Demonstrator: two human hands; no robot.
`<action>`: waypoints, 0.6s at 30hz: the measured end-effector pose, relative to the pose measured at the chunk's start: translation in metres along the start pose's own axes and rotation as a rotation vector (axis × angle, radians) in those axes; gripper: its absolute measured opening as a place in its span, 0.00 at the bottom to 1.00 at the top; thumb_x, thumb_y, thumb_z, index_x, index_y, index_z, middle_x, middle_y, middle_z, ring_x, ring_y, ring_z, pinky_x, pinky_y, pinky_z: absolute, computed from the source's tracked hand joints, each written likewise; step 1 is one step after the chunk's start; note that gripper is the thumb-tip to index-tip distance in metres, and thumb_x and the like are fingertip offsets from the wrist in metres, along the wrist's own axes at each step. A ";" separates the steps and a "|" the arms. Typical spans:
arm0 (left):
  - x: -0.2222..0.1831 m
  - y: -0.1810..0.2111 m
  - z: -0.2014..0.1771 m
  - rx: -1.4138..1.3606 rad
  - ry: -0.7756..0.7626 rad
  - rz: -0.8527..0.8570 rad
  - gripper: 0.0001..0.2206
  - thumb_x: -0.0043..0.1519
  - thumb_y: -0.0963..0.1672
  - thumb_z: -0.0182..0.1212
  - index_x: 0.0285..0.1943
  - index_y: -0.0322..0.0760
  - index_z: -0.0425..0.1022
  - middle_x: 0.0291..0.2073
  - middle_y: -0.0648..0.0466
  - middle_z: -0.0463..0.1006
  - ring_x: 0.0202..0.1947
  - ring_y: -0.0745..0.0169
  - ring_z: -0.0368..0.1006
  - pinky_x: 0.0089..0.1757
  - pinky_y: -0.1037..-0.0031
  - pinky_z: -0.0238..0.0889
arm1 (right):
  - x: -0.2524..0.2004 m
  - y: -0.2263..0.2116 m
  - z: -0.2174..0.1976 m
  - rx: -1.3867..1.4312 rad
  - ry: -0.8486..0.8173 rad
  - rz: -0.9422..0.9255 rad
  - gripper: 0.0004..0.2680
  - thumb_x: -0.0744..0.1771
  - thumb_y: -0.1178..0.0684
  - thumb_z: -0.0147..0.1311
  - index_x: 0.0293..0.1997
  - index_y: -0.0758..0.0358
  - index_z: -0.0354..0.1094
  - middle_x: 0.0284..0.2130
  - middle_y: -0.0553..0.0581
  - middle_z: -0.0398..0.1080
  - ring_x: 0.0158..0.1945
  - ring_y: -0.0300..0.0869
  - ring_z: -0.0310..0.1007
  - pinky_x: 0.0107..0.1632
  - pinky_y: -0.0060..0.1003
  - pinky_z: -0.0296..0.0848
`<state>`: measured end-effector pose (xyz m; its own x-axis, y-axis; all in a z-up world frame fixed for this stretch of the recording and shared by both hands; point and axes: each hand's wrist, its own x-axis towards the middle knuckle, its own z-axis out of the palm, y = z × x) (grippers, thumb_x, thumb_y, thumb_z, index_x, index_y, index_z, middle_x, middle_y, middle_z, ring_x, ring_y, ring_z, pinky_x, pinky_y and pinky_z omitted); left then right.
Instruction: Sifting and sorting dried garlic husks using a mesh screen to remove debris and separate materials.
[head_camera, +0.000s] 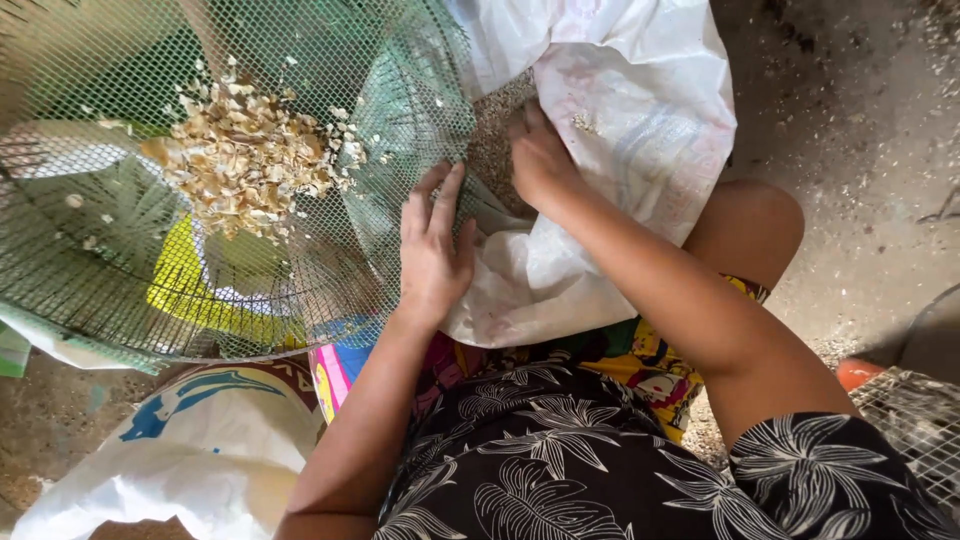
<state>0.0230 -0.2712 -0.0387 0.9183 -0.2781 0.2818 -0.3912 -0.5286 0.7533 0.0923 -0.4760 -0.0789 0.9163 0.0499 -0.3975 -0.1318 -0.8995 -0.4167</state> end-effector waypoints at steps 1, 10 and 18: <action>-0.002 -0.005 0.003 -0.005 0.011 -0.006 0.35 0.56 0.36 0.69 0.75 0.41 0.62 0.65 0.44 0.63 0.58 0.37 0.68 0.58 0.50 0.64 | -0.005 -0.012 -0.013 -0.012 -0.004 -0.005 0.29 0.62 0.72 0.56 0.72 0.79 0.50 0.71 0.83 0.39 0.74 0.72 0.46 0.71 0.58 0.62; -0.002 0.001 -0.002 0.044 -0.011 -0.006 0.35 0.57 0.37 0.67 0.76 0.40 0.60 0.66 0.45 0.63 0.59 0.36 0.68 0.55 0.50 0.65 | 0.067 0.000 0.024 -0.045 0.166 0.177 0.30 0.68 0.62 0.53 0.80 0.70 0.38 0.75 0.75 0.29 0.76 0.69 0.41 0.63 0.73 0.62; -0.008 -0.011 0.001 0.006 -0.019 -0.026 0.32 0.58 0.38 0.64 0.74 0.44 0.64 0.66 0.49 0.64 0.56 0.43 0.69 0.53 0.57 0.65 | 0.035 -0.063 -0.023 -0.438 0.176 -0.020 0.14 0.69 0.55 0.51 0.61 0.68 0.65 0.55 0.70 0.62 0.64 0.59 0.63 0.59 0.47 0.69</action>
<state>0.0204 -0.2644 -0.0499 0.9270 -0.2788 0.2507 -0.3673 -0.5410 0.7566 0.1416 -0.4274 -0.0474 0.9722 0.0291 -0.2324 0.0242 -0.9994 -0.0239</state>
